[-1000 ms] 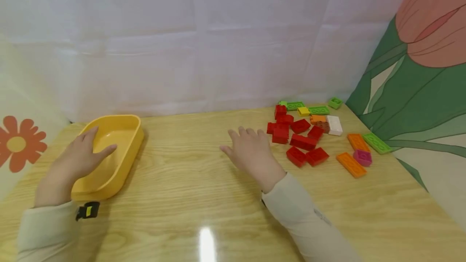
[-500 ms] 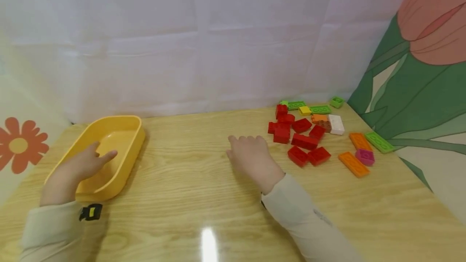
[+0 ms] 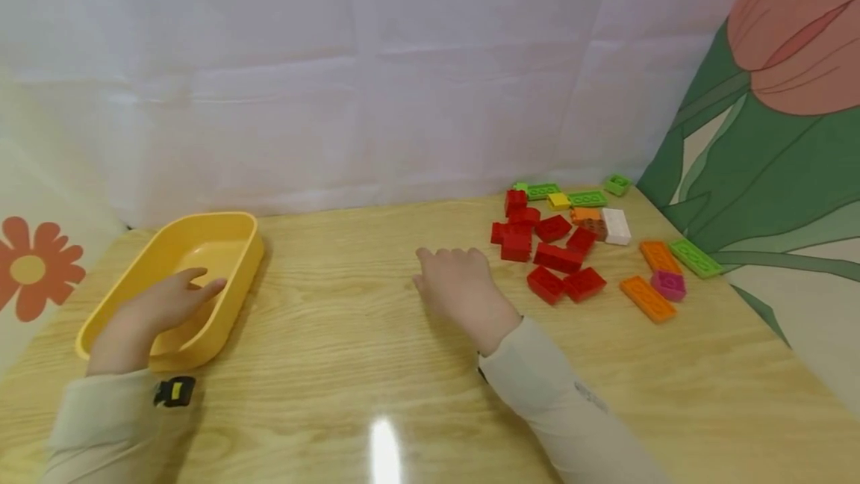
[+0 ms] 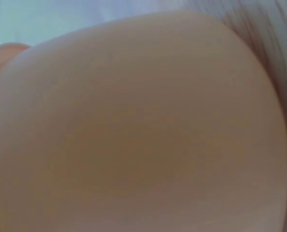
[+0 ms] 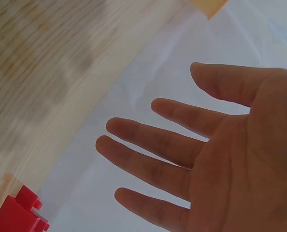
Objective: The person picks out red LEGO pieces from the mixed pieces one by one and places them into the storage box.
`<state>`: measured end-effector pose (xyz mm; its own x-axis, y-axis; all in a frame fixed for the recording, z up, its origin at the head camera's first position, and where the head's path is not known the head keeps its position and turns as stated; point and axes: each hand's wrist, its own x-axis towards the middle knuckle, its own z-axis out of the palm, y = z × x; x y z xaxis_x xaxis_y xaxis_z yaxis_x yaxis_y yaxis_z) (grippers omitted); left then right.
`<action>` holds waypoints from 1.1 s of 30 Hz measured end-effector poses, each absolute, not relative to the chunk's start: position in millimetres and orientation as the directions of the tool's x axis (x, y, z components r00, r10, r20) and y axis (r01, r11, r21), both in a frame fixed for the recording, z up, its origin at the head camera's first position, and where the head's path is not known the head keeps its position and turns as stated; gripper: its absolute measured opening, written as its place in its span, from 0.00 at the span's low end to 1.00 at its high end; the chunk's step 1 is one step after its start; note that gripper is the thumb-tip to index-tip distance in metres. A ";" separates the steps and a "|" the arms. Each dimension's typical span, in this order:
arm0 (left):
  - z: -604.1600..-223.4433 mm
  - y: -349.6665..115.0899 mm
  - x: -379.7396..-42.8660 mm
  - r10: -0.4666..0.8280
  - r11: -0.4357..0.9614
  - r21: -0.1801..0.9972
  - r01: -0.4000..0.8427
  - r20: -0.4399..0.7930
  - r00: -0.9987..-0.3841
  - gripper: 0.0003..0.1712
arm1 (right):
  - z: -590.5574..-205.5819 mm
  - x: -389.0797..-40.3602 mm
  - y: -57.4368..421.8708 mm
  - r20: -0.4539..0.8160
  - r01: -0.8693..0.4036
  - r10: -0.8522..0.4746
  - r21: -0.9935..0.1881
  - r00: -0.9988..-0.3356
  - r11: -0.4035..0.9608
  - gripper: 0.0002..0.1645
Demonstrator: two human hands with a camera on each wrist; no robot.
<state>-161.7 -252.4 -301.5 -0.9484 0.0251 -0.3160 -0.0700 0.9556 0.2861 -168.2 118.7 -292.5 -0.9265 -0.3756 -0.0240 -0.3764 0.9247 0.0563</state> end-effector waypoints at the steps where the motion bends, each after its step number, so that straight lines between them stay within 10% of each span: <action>1: -301.8 -252.6 -161.9 0.022 0.955 0.288 -0.073 -0.314 -0.949 0.50 | -292.7 -168.3 118.6 -0.024 -0.377 -0.376 0.059 -0.926 0.924 0.29; 33: -287.6 -205.6 -157.5 -0.004 0.967 0.251 -0.031 -0.107 -0.994 0.25 | -291.0 -167.9 115.9 -0.061 -0.384 -0.381 0.065 -0.923 0.921 0.29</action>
